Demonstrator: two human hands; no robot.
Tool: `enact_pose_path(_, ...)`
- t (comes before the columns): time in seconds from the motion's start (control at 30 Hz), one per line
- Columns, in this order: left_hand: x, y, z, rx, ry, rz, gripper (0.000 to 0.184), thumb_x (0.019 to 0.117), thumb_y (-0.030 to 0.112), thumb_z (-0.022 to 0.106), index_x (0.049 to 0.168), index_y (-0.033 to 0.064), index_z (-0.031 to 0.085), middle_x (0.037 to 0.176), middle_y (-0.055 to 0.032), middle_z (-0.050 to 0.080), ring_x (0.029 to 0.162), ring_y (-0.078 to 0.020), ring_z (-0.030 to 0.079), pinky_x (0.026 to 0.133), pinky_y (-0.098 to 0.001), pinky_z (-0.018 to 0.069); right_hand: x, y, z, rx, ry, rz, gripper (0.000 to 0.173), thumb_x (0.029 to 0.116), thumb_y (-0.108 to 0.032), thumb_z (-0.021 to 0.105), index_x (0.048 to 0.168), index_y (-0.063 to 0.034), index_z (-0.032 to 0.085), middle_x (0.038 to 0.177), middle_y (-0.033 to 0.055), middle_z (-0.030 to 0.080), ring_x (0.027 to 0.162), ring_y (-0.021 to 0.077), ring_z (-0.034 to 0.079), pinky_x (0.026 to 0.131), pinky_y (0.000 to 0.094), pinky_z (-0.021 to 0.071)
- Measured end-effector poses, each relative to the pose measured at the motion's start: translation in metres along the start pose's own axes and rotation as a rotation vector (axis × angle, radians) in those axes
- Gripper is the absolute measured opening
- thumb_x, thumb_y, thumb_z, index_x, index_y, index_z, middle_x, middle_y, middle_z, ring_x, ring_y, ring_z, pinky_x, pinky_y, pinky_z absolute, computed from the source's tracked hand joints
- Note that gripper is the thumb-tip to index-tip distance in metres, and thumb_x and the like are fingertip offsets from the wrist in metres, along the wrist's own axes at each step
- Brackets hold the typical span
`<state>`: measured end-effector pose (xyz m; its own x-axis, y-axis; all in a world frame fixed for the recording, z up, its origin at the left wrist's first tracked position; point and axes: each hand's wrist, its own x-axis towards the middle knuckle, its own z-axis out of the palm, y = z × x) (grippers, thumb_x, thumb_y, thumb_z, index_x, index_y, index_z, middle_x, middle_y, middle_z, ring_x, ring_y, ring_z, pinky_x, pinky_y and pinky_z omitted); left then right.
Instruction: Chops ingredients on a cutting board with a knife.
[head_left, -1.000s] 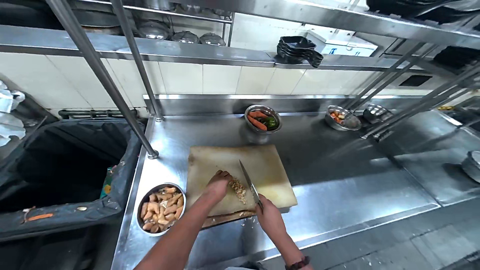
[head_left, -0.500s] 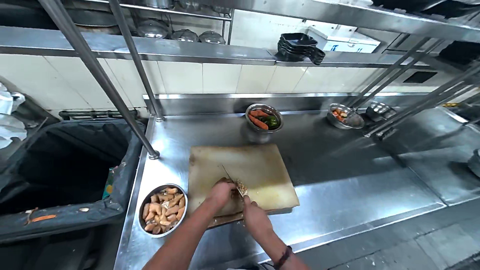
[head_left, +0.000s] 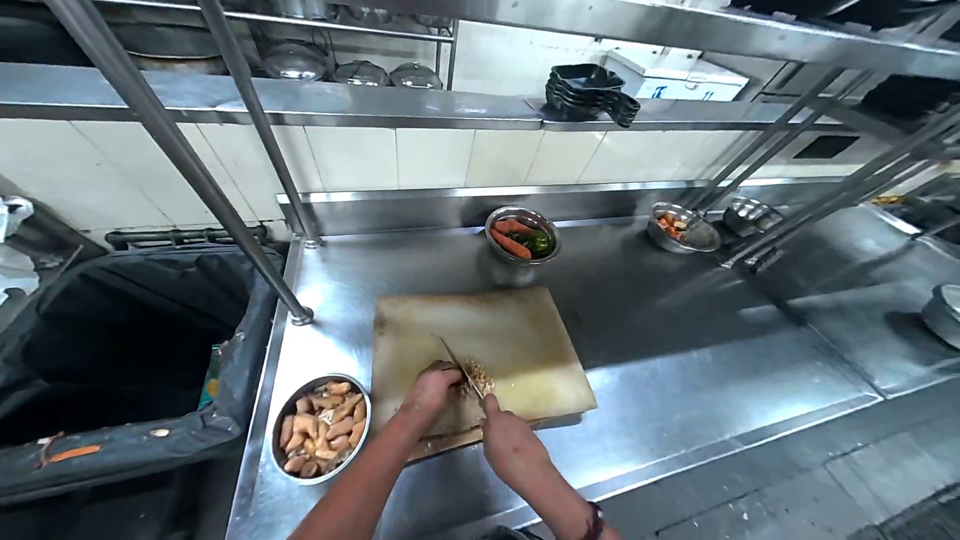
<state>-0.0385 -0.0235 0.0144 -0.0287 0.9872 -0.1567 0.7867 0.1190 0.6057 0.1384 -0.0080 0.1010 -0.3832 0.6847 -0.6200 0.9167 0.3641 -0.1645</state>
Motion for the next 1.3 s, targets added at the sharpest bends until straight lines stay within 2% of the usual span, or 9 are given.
enact_pose_path(0.1,-0.003,-0.001,0.001,-0.008,0.007,-0.011,0.025,0.1012,0.013,0.054,0.116,0.0123,0.075,0.130,-0.0036,0.069,0.130,-0.0183,0.059,0.115,-0.0349,0.0438,0.024,0.001,0.027,0.021,0.060,-0.003,0.044,0.1071,-0.026,0.042,0.150,-0.0144,0.038,0.107,0.0174,0.071,0.098,0.0373,0.073,0.081,0.0551,0.0603)
enact_pose_path(0.23,-0.005,-0.003,-0.001,0.001,-0.014,-0.016,0.026,0.0998,0.009,0.055,0.117,0.0092,0.074,0.133,-0.0075,0.068,0.132,-0.0225,0.058,0.116,-0.0390,0.0436,0.009,-0.003,0.003,0.041,-0.010,-0.034,0.046,0.1076,-0.030,0.044,0.150,-0.0133,0.037,0.108,0.0192,0.071,0.100,0.0393,0.072,0.084,0.0576,0.0587)
enact_pose_path(0.47,-0.016,0.002,-0.001,-0.001,0.080,-0.023,0.028,0.1034,0.018,0.052,0.122,0.0109,0.071,0.132,-0.0075,0.067,0.129,-0.0204,0.060,0.114,-0.0376,0.0454,0.026,0.002,0.021,0.068,0.051,-0.052,0.046,0.1067,-0.029,0.043,0.150,-0.0128,0.039,0.110,0.0188,0.071,0.100,0.0384,0.072,0.084,0.0568,0.0590)
enact_pose_path(0.6,-0.027,0.019,0.006,0.200,0.427,0.112,0.041,0.0959,0.020,0.060,0.135,0.0268,0.066,0.149,-0.0038,0.057,0.142,-0.0289,0.048,0.116,-0.0506,0.0418,0.014,0.004,-0.001,0.045,0.125,-0.040,0.048,0.1010,-0.025,0.052,0.146,-0.0102,0.046,0.127,0.0201,0.065,0.105,0.0389,0.070,0.084,0.0564,0.0589)
enact_pose_path(0.7,-0.030,0.039,0.011,0.262,0.279,0.174,0.048,0.0924,0.020,0.064,0.139,0.0315,0.063,0.163,-0.0010,0.041,0.154,-0.0307,0.029,0.121,-0.0598,0.0282,0.009,0.006,-0.001,0.084,0.256,-0.039,0.053,0.0939,-0.021,0.062,0.144,-0.0103,0.049,0.130,0.0167,0.064,0.114,0.0355,0.067,0.088,0.0523,0.0583)
enact_pose_path(0.77,-0.028,0.042,0.016,0.279,0.218,0.169,0.050,0.0903,0.020,0.066,0.139,0.0324,0.063,0.166,0.0016,0.036,0.156,-0.0297,0.024,0.122,-0.0616,0.0234,0.008,0.009,0.004,0.113,0.356,-0.053,0.053,0.0906,-0.022,0.066,0.141,-0.0133,0.053,0.127,0.0137,0.066,0.114,0.0331,0.067,0.089,0.0495,0.0586)
enact_pose_path(1.07,-0.015,0.014,0.014,0.309,0.295,0.106,0.068,0.0835,0.027,0.068,0.147,0.0463,0.051,0.164,0.0020,0.038,0.157,-0.0305,0.021,0.123,-0.0666,0.0182,-0.027,0.056,0.008,0.055,0.488,-0.078,0.038,0.0915,-0.027,0.067,0.127,-0.0129,0.062,0.113,0.0117,0.070,0.103,0.0309,0.070,0.081,0.0475,0.0599)
enact_pose_path(1.2,-0.014,0.008,-0.005,0.272,0.230,-0.073,0.072,0.0874,0.034,0.066,0.156,0.0352,0.044,0.172,-0.0008,0.020,0.160,-0.0279,0.008,0.126,-0.0607,0.0100,-0.042,0.088,0.003,0.200,0.389,-0.087,0.036,0.0889,-0.028,0.070,0.124,-0.0187,0.065,0.105,0.0090,0.070,0.093,0.0288,0.071,0.076,0.0514,0.0595)
enact_pose_path(1.3,-0.016,0.020,-0.013,0.231,0.277,-0.087,0.082,0.0853,0.036,0.069,0.160,0.0235,0.038,0.172,-0.0089,0.018,0.159,-0.0328,0.011,0.126,-0.0584,0.0155,-0.027,0.107,0.000,0.596,0.262,-0.132,0.033,0.0964,-0.029,0.064,0.127,-0.0162,0.065,0.094,0.0033,0.073,0.072,0.0187,0.070,0.066,0.0419,0.0603)
